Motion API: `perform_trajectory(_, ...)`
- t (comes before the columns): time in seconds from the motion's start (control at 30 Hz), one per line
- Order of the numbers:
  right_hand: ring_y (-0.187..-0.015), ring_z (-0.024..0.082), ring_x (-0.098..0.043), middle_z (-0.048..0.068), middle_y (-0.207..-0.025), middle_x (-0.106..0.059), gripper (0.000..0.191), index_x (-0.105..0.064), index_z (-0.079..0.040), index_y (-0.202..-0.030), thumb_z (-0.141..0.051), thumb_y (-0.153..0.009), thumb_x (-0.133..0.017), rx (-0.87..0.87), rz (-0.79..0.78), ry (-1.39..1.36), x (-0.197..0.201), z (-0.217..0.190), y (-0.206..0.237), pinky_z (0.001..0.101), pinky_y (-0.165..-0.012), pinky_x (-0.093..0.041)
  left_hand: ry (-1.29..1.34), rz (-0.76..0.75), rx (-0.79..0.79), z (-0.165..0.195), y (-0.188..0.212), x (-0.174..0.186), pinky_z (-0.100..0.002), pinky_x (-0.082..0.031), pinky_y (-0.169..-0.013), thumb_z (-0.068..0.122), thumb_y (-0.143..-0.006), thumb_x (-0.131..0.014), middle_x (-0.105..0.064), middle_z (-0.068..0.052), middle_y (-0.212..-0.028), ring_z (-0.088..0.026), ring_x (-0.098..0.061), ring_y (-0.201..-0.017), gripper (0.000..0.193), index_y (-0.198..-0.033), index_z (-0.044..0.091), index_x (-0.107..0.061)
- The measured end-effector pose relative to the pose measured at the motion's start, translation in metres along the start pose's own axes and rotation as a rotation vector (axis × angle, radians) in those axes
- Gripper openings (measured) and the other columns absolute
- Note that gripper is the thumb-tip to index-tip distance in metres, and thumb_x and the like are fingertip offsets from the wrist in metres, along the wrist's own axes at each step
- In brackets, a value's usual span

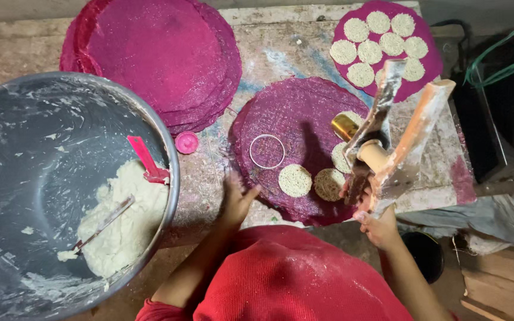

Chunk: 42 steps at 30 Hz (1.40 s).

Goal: The person scoops dough from a large basin into a handheld wooden press mold, squeezes the press to form a round disc, and ejects the disc onto a pink fabric round on the table. They repeat the cycle, filling fabric rounds with pressed dough discs and setting completed rounds aside.

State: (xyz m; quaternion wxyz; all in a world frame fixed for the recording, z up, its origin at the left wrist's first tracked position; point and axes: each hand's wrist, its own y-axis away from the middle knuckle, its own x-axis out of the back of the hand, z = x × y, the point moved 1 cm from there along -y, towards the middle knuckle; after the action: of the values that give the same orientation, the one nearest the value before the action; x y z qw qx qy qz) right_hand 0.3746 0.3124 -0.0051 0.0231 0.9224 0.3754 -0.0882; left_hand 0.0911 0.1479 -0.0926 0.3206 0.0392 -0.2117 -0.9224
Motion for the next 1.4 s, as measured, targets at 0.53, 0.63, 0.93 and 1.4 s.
perform_trajectory(0.53,-0.119,0.029,-0.059,0.019,-0.131,-0.057,0.101,-0.03,0.005,-0.155,-0.037,-0.08,-0.082,0.008,0.018,0.086,-0.001,-0.002,0.01,0.0431,-0.105,-0.048,-0.945,-0.162,-0.661,0.055,-0.059,-0.001,-0.072,0.006,-0.119,0.027,-0.077,-0.079,-0.037,-0.02,-0.156,-0.036,-0.022,-0.152,0.11,-0.161,0.01,-0.01)
perform_trajectory(0.63,-0.112,0.028,-0.061,0.018,-0.126,-0.06,0.096,-0.033,0.003,-0.153,-0.041,-0.082,-0.078,-0.081,-0.034,0.142,0.003,-0.003,-0.002,0.0434,-0.093,-0.047,-0.911,-0.18,-0.66,0.068,-0.063,-0.003,-0.072,0.007,-0.117,0.031,-0.079,-0.079,-0.031,-0.023,-0.159,-0.037,-0.019,-0.153,0.11,-0.16,0.007,-0.008)
perform_trajectory(0.93,-0.113,0.027,-0.068,0.017,-0.122,-0.069,0.082,-0.045,-0.002,-0.144,-0.068,-0.098,-0.031,-0.749,-0.831,-0.022,-0.015,-0.035,-0.069,0.042,-0.102,-0.054,1.328,-1.046,-0.305,0.149,-0.076,-0.001,-0.054,-0.026,-0.128,0.057,-0.09,-0.071,-0.051,-0.021,-0.149,-0.038,-0.044,-0.146,0.097,-0.161,0.005,-0.03)
perform_trajectory(1.4,-0.074,0.021,-0.069,0.009,-0.076,-0.073,0.084,-0.075,-0.005,-0.093,-0.07,-0.095,-0.022,-0.746,-0.678,0.952,-0.051,-0.065,-0.185,0.0386,-0.074,-0.057,1.709,-0.839,-0.685,0.116,-0.167,-0.001,-0.037,-0.046,-0.109,0.038,-0.096,-0.065,-0.057,0.002,-0.097,-0.016,-0.057,-0.097,0.028,-0.109,0.017,-0.052)
